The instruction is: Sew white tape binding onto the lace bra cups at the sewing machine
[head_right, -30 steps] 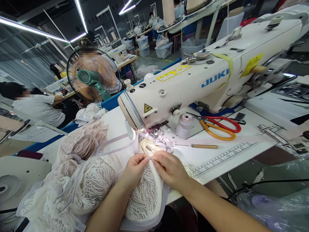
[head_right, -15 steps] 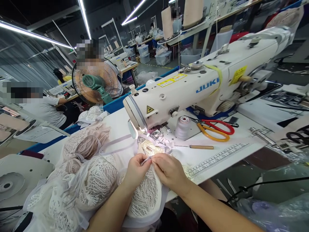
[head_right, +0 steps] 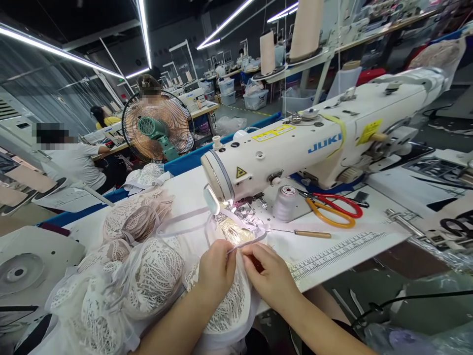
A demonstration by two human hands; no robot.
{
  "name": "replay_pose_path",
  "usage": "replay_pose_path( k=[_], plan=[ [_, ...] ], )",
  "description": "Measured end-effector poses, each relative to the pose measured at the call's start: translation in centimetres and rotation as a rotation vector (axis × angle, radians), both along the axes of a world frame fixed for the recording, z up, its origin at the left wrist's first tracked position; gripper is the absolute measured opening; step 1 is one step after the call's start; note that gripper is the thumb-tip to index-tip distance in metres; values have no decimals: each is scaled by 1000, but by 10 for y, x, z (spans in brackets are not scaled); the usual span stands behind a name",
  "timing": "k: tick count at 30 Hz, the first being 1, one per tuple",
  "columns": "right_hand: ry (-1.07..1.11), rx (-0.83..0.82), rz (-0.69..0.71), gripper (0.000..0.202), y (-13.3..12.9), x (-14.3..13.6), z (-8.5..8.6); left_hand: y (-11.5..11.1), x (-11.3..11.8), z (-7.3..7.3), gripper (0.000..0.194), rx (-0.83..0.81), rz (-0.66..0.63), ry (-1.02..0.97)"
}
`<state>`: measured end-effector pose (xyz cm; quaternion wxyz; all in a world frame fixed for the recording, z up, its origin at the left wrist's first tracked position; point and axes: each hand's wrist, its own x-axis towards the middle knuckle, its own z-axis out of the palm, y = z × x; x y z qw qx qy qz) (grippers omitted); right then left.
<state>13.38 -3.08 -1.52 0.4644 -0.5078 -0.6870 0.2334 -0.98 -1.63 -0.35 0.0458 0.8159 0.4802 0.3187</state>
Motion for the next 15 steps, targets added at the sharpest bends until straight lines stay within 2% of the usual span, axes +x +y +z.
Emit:
replay_pose_path(
  k=[3, 6, 9, 11, 15],
  plan=[
    [-42, -81, 25, 13, -1, 1, 5, -2, 1, -1, 14, 136, -100, -54],
    [-39, -90, 45, 16, -3, 3, 8, -2, 1, 2, 15, 115, -245, -181],
    [-3, -31, 50, 18, -6, 6, 5, -2, 0, 8, 17, -67, -351, -373],
    [15, 26, 48, 17, -7, 7, 0, -1, 0, 12, 16, -233, -365, -498],
    [-5, 162, 18, 15, -6, 10, -11, 4, 2, 18, 4, -724, -365, -785]
  ],
)
